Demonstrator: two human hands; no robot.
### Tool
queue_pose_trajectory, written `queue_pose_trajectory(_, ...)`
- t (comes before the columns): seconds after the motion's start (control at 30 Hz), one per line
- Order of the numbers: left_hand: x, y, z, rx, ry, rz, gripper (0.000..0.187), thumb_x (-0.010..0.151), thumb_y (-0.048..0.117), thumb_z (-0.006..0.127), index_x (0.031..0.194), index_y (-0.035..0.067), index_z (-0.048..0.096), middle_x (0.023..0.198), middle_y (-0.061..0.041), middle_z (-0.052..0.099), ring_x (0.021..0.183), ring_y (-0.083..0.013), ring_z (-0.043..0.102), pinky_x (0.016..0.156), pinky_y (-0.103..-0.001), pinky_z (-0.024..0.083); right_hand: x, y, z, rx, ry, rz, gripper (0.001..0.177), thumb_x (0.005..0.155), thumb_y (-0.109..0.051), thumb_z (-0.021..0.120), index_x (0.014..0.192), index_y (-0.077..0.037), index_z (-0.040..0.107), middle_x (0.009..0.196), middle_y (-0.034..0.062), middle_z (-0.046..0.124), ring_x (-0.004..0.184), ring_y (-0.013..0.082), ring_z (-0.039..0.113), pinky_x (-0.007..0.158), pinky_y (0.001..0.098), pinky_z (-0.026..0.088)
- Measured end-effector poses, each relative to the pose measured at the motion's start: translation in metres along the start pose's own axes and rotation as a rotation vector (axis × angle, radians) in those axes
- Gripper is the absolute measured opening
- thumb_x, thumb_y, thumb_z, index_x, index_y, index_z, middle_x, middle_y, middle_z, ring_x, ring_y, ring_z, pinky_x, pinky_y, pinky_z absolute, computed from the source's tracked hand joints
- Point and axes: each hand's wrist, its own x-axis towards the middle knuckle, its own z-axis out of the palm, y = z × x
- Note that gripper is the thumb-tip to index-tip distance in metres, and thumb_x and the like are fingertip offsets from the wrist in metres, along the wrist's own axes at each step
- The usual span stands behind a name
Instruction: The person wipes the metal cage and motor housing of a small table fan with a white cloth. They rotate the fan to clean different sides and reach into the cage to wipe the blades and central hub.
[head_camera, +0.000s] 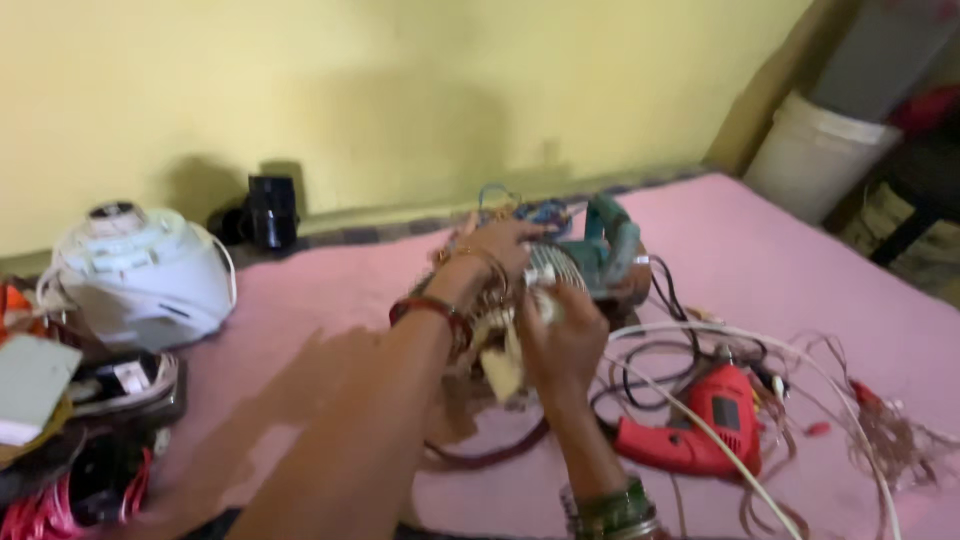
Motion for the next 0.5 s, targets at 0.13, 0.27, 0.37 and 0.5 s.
queue_pose_trajectory(0.13, -0.002, 0.003, -0.002, 0.012, 0.003, 0.004, 0.050, 0.091, 0.022, 0.052, 0.138, 0.036, 0.062, 0.136, -0.009, 0.066, 0.133, -0.0243, 0.057, 0.127, -0.054, 0.003, -0.025, 0.001, -0.017, -0.079, -0.065, 0.138, 0.025, 0.080, -0.030, 0.079, 0.089, -0.007, 0.078, 0.075, 0.0133, 0.076, 0.068, 0.0266, 0.075, 0.062, 0.0376, 0.054)
queue_pose_trajectory(0.27, -0.007, 0.010, -0.008, 0.006, -0.043, -0.018, 0.055, 0.089, 0.018, 0.051, 0.139, 0.038, 0.063, 0.136, -0.010, 0.067, 0.134, -0.0220, 0.058, 0.130, -0.052, 0.004, -0.011, -0.005, -0.008, 0.121, -0.023, 0.058, 0.026, 0.085, -0.031, 0.076, 0.095, -0.007, 0.075, 0.079, 0.0125, 0.074, 0.067, 0.0260, 0.075, 0.063, 0.0369, 0.056)
queue_pose_trajectory(0.37, -0.014, 0.002, -0.008, -0.018, -0.022, -0.025, 0.051, 0.091, 0.020, 0.048, 0.139, 0.034, 0.061, 0.138, -0.007, 0.065, 0.135, -0.0206, 0.056, 0.128, -0.055, 0.002, -0.012, -0.004, 0.000, 0.025, -0.012, 0.023, 0.027, 0.083, -0.031, 0.079, 0.091, -0.006, 0.076, 0.080, 0.0149, 0.074, 0.070, 0.0270, 0.075, 0.064, 0.0369, 0.056)
queue_pose_trajectory(0.5, -0.005, 0.001, 0.004, 0.064, 0.066, 0.041, 0.051, 0.091, 0.024, 0.053, 0.142, 0.027, 0.056, 0.142, -0.012, 0.057, 0.138, -0.0255, 0.049, 0.123, -0.057, 0.003, -0.027, 0.003, -0.011, -0.134, -0.062, 0.028, 0.029, 0.077, -0.032, 0.082, 0.086, -0.005, 0.077, 0.077, 0.0157, 0.073, 0.067, 0.0360, 0.069, 0.061, 0.0440, 0.051)
